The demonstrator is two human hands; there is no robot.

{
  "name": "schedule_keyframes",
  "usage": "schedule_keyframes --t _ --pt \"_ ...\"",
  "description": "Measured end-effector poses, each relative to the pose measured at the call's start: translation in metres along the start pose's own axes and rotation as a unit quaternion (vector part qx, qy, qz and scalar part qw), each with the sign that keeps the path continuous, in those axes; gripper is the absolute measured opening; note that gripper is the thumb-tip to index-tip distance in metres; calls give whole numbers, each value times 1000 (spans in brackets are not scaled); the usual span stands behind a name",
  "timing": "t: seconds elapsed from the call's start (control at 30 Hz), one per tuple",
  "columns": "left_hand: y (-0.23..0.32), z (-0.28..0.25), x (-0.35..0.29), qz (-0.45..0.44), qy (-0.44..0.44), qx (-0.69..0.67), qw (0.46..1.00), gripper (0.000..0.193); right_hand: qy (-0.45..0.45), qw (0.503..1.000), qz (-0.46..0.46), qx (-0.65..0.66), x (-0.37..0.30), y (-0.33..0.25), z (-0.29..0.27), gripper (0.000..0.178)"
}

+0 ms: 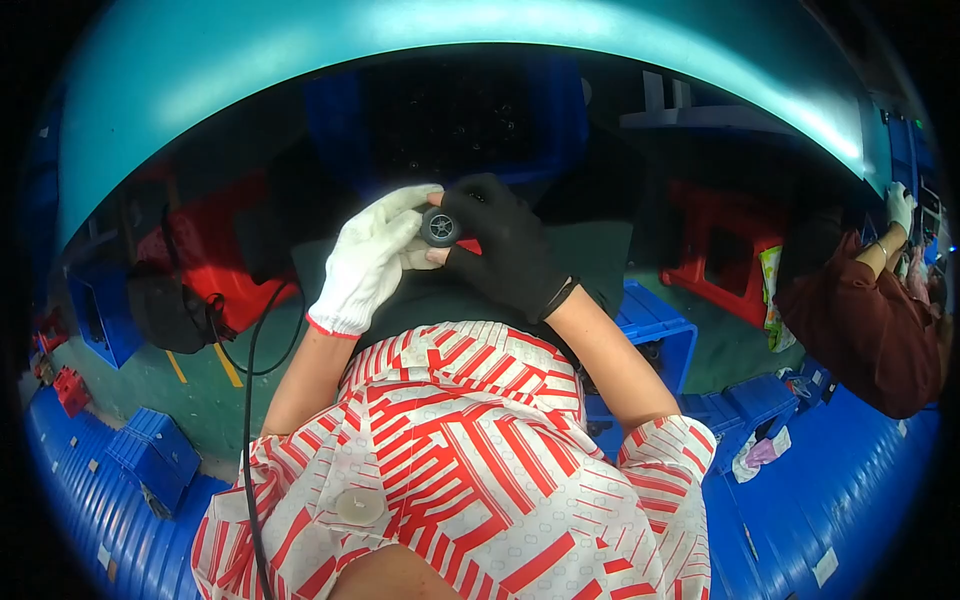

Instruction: Assembling and inspecting small black circular plastic components at a factory workbench.

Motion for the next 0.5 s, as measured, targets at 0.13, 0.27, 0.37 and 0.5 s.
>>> schedule_keyframes --t 0.13,0.27,0.37,0.5 --pt "3 -8 -4 43 74 69 994 41 22 937 84 337 -3 3 10 40" --pt "15 4 -13 79 60 269 958 57 -102 707 155 682 -9 6 12 34" --pt "18 20 -17 89 9 388 917 64 -81 649 160 739 -8 -1 20 33" --pt "19 26 -21 68 47 450 889 60 -117 653 157 731 -8 -8 18 33"
Point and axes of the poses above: each hand's wrist, its own x-axis towards the middle knuckle, its own z-axis out of the palm, y = z × x, the point moved 2 cm from there along x, towards the middle knuckle, and after that the axes turned 15 degrees about -y, right-handed, at the moved point
